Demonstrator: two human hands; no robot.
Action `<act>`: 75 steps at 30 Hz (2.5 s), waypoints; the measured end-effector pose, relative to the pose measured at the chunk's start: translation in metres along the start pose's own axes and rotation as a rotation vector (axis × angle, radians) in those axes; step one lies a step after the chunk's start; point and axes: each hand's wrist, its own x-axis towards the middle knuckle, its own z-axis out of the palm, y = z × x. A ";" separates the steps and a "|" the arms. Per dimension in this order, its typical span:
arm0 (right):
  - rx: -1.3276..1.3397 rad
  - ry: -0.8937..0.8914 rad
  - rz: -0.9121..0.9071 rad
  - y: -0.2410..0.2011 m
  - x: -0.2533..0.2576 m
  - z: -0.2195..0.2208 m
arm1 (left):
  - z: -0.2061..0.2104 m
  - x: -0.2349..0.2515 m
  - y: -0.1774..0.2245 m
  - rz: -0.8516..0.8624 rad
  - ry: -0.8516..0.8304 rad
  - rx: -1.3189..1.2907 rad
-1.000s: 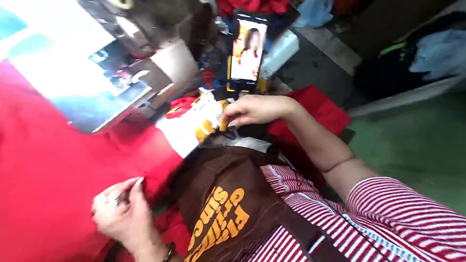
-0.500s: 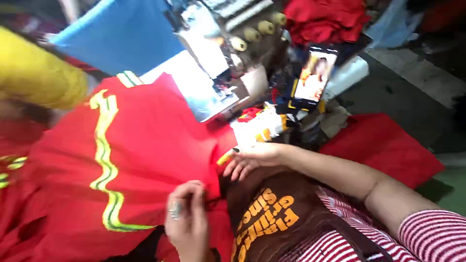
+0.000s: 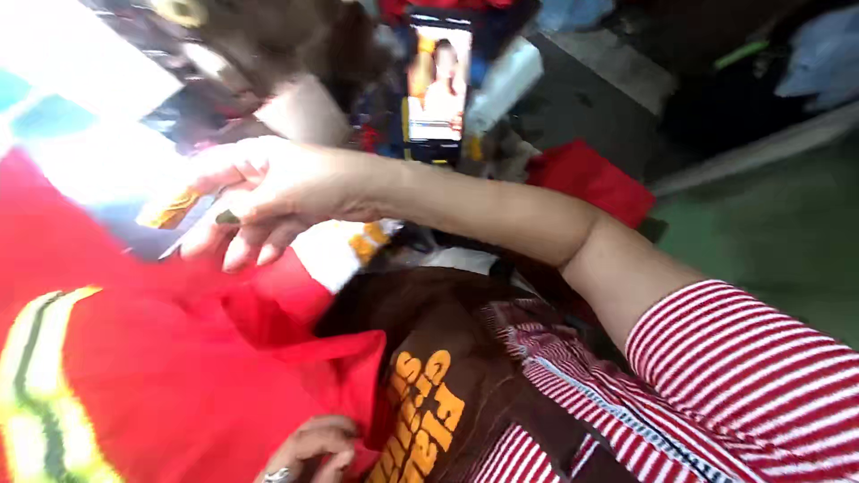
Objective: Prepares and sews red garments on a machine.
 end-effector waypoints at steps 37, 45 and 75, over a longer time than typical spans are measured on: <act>-0.982 0.789 0.450 0.141 -0.299 -0.051 | 0.004 0.093 -0.032 -0.265 -0.189 0.082; -0.982 0.792 0.476 0.137 -0.294 -0.046 | 0.004 0.087 -0.034 -0.258 -0.167 0.067; -0.762 0.426 0.759 0.108 -0.285 -0.084 | -0.068 0.030 -0.066 -0.125 0.028 0.098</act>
